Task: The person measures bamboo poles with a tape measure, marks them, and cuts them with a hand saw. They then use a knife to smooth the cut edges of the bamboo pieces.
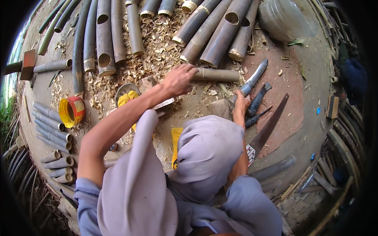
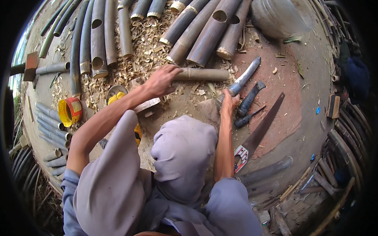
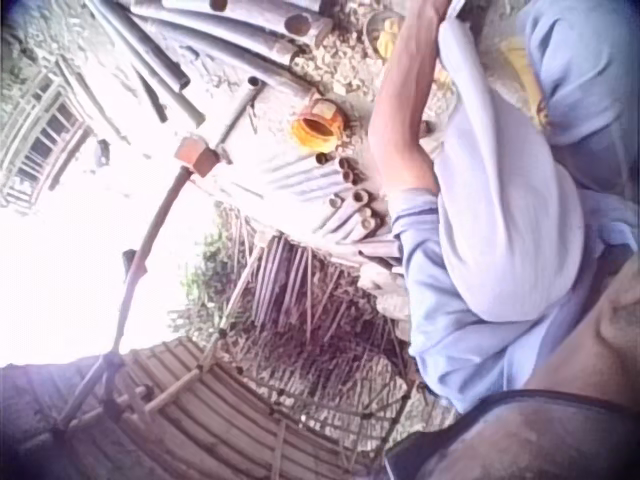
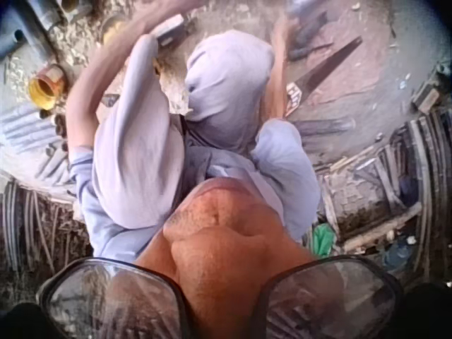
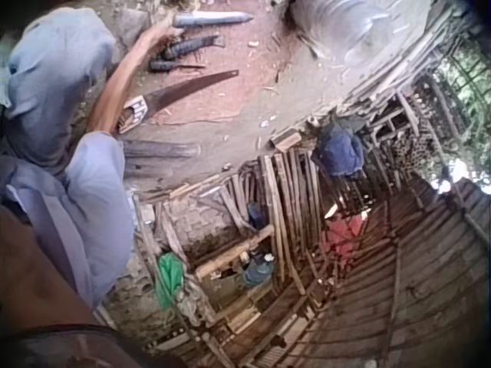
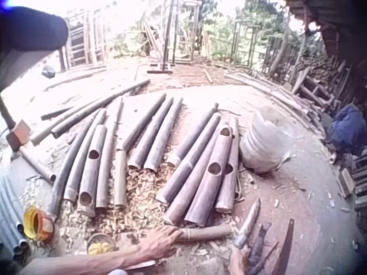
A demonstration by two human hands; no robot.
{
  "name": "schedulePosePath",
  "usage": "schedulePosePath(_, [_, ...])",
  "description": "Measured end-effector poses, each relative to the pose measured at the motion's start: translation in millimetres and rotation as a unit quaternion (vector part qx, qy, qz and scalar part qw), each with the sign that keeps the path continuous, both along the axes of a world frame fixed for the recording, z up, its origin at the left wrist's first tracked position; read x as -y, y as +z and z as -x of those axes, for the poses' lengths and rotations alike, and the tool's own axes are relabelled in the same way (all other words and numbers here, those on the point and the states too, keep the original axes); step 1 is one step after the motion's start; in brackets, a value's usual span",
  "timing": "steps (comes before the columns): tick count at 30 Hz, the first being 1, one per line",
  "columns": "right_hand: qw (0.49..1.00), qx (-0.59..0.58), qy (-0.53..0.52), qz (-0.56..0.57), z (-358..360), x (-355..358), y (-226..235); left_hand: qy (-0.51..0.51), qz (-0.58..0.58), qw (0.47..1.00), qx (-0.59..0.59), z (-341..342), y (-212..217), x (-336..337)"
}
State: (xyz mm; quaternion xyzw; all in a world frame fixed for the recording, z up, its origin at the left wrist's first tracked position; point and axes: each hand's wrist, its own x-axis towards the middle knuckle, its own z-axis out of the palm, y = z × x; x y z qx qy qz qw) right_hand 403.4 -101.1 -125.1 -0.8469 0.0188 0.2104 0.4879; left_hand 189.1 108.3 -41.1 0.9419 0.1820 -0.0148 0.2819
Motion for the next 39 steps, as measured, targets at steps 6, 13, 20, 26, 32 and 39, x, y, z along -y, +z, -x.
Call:
schedulePosePath(6, [0.982,-0.022,-0.038,-0.186,30.0,8.8,97.8,0.014,-0.043,0.995,-0.092,-46.5,-54.6,10.9])
schedulePosePath(13, [0.951,0.218,0.043,-0.216,13.5,39.2,202.6,0.135,0.418,0.888,0.138,3.3,39.9,-3.3])
schedulePosePath(20, [0.935,0.187,0.152,-0.262,23.8,19.5,319.8,0.257,0.611,0.650,0.372,96.2,94.1,-3.2])
schedulePosePath(26, [0.927,0.127,0.228,-0.270,102.5,-0.9,326.3,0.359,0.518,0.617,0.472,161.5,77.5,36.3])
schedulePosePath(32, [0.915,-0.024,0.392,-0.089,212.4,0.9,224.1,0.361,0.437,0.654,0.501,198.9,83.3,43.5])
schedulePosePath(39, [0.875,0.032,0.483,-0.019,273.4,-5.0,182.1,0.293,0.336,0.726,0.525,200.7,91.2,49.8])
